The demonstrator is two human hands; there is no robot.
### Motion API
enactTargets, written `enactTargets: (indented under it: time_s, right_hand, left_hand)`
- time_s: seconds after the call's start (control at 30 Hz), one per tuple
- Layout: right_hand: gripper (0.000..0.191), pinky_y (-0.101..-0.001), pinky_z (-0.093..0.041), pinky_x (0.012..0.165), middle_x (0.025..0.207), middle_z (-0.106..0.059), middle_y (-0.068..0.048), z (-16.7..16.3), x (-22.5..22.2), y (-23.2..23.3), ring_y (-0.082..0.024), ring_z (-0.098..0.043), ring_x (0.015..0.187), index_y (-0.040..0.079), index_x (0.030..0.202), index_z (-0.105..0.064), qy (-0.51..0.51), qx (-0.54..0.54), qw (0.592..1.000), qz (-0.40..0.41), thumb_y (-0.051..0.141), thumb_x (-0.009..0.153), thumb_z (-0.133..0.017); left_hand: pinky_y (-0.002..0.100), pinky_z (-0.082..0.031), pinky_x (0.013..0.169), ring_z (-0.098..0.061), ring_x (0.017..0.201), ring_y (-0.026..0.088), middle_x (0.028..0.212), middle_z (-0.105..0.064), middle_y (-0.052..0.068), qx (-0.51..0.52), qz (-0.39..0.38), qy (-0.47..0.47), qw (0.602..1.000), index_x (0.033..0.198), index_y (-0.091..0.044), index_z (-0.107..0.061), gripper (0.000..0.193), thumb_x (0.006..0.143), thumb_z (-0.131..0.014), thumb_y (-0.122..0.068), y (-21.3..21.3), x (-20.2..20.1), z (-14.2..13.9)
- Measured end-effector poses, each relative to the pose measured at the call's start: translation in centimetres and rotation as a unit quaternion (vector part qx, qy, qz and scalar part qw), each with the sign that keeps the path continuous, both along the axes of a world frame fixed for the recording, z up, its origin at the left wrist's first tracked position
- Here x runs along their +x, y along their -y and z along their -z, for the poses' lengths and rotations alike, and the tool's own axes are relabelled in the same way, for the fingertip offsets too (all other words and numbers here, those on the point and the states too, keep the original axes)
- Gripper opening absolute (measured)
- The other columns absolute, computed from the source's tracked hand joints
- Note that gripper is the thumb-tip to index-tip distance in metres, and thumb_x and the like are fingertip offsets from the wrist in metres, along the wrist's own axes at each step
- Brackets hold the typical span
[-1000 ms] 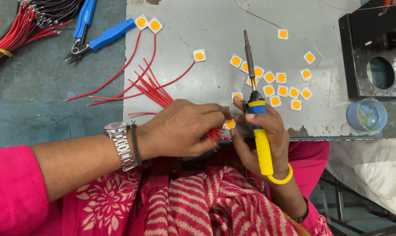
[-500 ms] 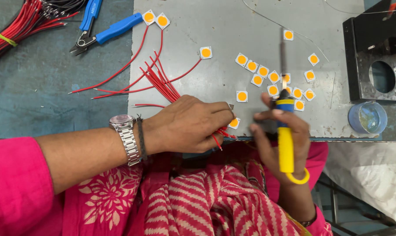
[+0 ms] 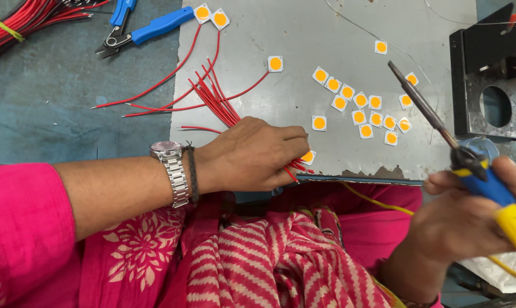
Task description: The person strips the ends of red wires using pliers, then applies solder to the wire tips. They pick up individual LED modules and solder the wires to the LED contacts one by one, placing the completed units on the table.
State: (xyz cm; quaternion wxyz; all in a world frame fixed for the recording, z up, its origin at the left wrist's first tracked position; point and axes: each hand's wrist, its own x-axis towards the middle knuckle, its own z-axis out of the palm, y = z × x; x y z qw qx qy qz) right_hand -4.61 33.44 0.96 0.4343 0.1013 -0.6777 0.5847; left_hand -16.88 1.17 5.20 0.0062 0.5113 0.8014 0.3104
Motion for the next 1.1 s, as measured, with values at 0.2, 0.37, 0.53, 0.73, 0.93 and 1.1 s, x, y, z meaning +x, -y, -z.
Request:
enactTargets:
  time_s: [0.2, 0.37, 0.53, 0.73, 0.93, 1.1]
  right_hand:
    - [0.034, -0.0331, -0.045, 0.058, 0.087, -0.057, -0.018, -1.3, 0.8, -1.7, -0.025, -0.055, 0.059, -0.006, 0.102, -0.051, -0.003, -0.096, 0.992, -0.082, 0.026, 0.104, -0.062]
    - [0.026, -0.0305, -0.042, 0.051, 0.068, -0.052, -0.014, -3.3, 0.5, 1.4, -0.018, -0.047, 0.051, -0.007, 0.085, -0.047, 0.055, -0.034, 0.993, -0.102, 0.014, 0.09, -0.062]
    - [0.027, -0.0273, -0.047, 0.054, 0.073, -0.056, -0.017, -3.9, 0.5, 3.6, -0.019, -0.054, 0.054, -0.01, 0.088, -0.052, 0.081, -0.003, 0.992, -0.1, 0.011, 0.094, -0.068]
    - [0.024, -0.0247, -0.046, 0.058, 0.078, -0.063, -0.019, -4.6, 0.2, 3.6, -0.019, -0.058, 0.059, -0.011, 0.093, -0.059, 0.105, 0.027, 0.986, -0.124, 0.007, 0.097, -0.073]
    - [0.019, -0.0221, -0.041, 0.054, 0.073, -0.063, -0.018, -6.7, 0.4, 5.7, -0.017, -0.055, 0.055, -0.01, 0.087, -0.062, 0.109, 0.07, 0.985, -0.11, 0.008, 0.089, -0.069]
    - [0.016, -0.0226, -0.04, 0.048, 0.067, -0.061, -0.015, -8.4, -0.3, 6.4, -0.017, -0.052, 0.053, -0.008, 0.086, -0.061, 0.114, 0.135, 0.978, -0.115, 0.005, 0.082, -0.068]
  left_hand:
    - [0.049, -0.049, 0.057, -0.064, 0.067, 0.034, 0.095, -0.062, 0.009, -0.006, -0.002, -0.006, 1.0, 0.094, -0.004, -0.06, 0.024, 0.086, -0.07, -0.026, -0.2, 0.1, -0.1]
    - [0.049, -0.049, 0.057, -0.064, 0.066, 0.034, 0.095, -0.062, 0.009, -0.01, -0.004, -0.001, 1.0, 0.092, -0.004, -0.06, 0.025, 0.089, -0.069, -0.027, -0.2, 0.2, -0.2]
    - [0.05, -0.049, 0.058, -0.064, 0.067, 0.035, 0.096, -0.062, 0.009, -0.016, -0.005, 0.004, 1.0, 0.091, -0.004, -0.06, 0.024, 0.088, -0.069, -0.026, -0.3, 0.2, -0.4]
    - [0.051, -0.049, 0.058, -0.064, 0.067, 0.035, 0.095, -0.061, 0.009, -0.015, -0.006, 0.004, 1.0, 0.091, -0.004, -0.06, 0.022, 0.088, -0.068, -0.025, -0.3, 0.2, -0.5]
    - [0.051, -0.048, 0.058, -0.064, 0.066, 0.036, 0.096, -0.061, 0.01, -0.02, -0.005, 0.012, 1.0, 0.089, -0.004, -0.06, 0.024, 0.087, -0.069, -0.026, -0.3, 0.1, -0.6]
    - [0.051, -0.048, 0.057, -0.064, 0.066, 0.036, 0.098, -0.061, 0.009, -0.03, -0.005, 0.012, 0.999, 0.087, -0.004, -0.059, 0.024, 0.085, -0.071, -0.025, -0.4, 0.1, -0.9]
